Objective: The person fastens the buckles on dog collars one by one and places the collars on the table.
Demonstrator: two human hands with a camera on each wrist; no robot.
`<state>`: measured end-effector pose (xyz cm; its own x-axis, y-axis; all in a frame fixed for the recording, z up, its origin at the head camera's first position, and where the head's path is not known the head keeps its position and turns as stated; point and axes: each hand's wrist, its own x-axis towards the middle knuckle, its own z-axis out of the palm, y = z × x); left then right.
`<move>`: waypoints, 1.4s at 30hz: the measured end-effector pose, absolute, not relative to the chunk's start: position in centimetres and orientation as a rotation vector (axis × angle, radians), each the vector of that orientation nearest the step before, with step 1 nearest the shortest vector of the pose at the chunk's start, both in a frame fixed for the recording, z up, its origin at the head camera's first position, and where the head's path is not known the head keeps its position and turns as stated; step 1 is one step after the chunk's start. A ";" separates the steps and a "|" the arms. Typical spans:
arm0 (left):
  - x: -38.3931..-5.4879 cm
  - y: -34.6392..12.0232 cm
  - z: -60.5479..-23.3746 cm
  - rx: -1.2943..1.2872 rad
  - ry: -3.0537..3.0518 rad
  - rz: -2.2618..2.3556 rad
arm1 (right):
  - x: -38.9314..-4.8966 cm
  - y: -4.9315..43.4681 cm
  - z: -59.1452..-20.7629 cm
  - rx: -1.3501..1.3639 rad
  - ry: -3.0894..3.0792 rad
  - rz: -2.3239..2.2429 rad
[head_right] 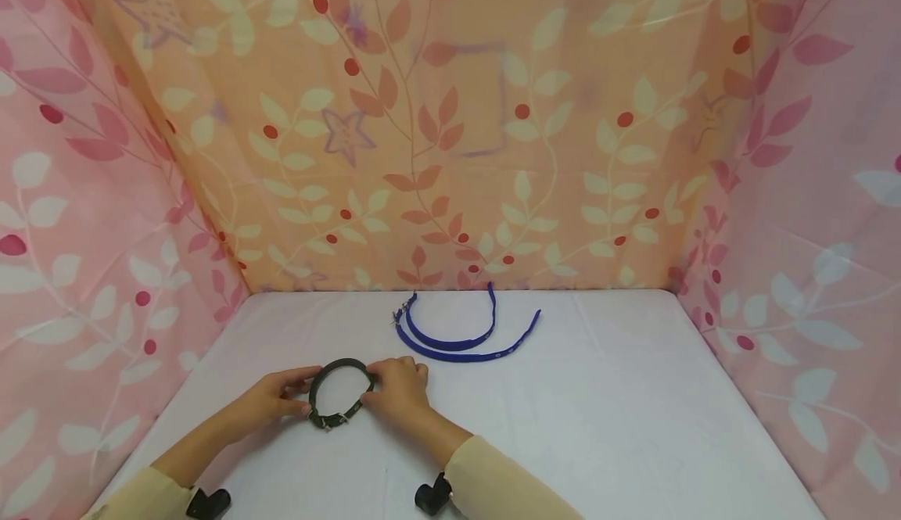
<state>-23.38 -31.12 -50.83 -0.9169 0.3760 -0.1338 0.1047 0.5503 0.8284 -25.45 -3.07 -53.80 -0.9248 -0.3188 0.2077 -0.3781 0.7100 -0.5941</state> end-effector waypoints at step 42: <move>-23.4 -27.6 -46.8 0.344 2.804 1.158 | -23.6 4.6 -50.7 0.767 -2.759 1.445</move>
